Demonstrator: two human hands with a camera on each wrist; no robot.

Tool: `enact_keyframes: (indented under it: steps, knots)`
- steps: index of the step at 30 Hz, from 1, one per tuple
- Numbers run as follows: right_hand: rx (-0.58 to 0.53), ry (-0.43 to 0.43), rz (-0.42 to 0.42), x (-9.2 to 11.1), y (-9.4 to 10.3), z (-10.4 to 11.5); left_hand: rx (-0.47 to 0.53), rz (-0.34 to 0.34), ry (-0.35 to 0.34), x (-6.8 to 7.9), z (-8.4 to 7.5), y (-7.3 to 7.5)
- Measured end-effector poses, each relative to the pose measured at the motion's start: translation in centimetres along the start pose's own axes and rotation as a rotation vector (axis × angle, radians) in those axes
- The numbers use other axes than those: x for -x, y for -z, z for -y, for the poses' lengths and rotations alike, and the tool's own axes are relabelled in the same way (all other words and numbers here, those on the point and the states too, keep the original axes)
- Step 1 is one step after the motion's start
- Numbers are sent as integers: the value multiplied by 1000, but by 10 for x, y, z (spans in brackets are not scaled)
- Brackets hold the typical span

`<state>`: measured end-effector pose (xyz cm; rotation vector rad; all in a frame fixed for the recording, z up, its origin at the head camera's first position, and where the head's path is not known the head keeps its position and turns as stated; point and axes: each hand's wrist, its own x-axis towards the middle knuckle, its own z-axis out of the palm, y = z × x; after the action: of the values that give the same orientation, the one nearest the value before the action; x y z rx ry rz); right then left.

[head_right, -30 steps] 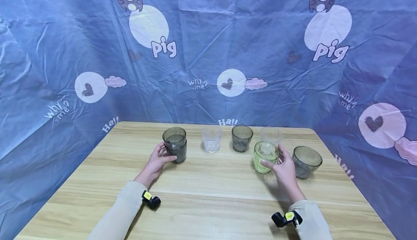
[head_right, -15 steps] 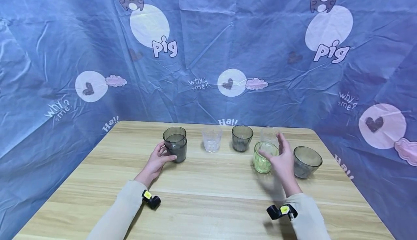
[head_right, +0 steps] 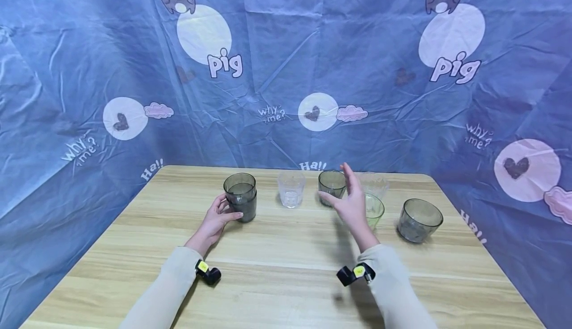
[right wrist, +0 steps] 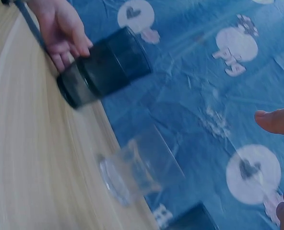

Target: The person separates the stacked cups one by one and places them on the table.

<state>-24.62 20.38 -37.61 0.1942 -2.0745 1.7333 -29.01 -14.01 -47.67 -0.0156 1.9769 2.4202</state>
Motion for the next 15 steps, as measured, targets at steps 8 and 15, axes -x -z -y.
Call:
enact_keyframes:
  steps: [8,15]
  knots:
    - [-62,48,68,-4,-50,2,9,2,3,0,-2,-1]
    - [-107,60,127,-2,-91,3,8,-3,5,0,-1,-1]
